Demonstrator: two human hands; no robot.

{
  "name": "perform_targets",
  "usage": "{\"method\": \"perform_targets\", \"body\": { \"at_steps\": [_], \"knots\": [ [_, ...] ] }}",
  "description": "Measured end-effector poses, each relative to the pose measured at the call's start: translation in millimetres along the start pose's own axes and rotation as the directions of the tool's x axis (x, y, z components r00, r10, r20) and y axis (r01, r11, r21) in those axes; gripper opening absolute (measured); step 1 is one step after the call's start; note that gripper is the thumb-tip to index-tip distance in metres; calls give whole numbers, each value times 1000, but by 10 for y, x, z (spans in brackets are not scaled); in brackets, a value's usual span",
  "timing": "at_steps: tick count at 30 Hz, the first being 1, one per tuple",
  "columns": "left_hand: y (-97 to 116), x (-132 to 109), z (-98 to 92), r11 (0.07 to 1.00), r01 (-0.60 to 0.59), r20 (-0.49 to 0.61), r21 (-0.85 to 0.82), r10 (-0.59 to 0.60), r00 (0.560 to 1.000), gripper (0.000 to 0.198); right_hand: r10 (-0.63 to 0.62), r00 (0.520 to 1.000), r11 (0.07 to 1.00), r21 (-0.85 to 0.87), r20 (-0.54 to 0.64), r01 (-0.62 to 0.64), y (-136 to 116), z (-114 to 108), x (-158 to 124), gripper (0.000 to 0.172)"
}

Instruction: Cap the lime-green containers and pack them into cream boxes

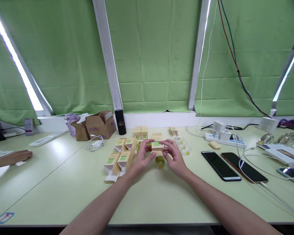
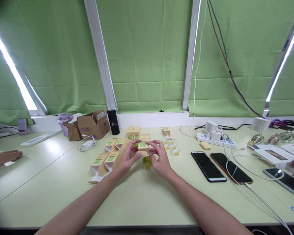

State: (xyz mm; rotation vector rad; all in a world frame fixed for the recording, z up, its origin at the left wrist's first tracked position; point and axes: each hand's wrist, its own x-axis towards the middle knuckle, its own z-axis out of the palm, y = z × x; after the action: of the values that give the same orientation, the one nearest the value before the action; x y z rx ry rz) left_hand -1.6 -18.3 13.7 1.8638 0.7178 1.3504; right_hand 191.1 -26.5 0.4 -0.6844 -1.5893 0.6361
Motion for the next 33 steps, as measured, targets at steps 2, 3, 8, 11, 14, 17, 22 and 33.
{"method": "perform_targets", "body": {
  "at_steps": [2,3,8,11,14,17,22,33],
  "knots": [
    [-4,4,-1,1000,22,-16,-22,-22,1000,58,-9,1000,1000,-5,3,9,-10,3,-3,38],
    [-3,5,0,999,33,-22,-36,-33,999,58,-15,1000,1000,-9,5,15,-14,4,-5,38],
    [7,6,5,994,58,-25,-93,-61,998,58,-37,999,999,-26,17,37,-24,1,-15,38],
    [5,8,5,992,61,-24,-109,-64,998,56,-43,999,999,-32,23,44,-27,0,-18,39],
    [6,8,4,991,61,-23,-115,-64,998,54,-52,998,998,-33,24,52,-29,0,-20,40],
    [17,8,4,990,69,-18,-120,-71,997,51,-51,998,998,-32,32,53,-33,-4,-22,41],
    [43,6,3,994,69,-36,-89,-72,997,49,-52,998,999,-14,45,53,-51,-5,-24,40],
    [15,7,-2,998,43,-35,-43,-44,998,52,-48,999,999,-7,24,48,-27,18,-27,35]
  ]
}}
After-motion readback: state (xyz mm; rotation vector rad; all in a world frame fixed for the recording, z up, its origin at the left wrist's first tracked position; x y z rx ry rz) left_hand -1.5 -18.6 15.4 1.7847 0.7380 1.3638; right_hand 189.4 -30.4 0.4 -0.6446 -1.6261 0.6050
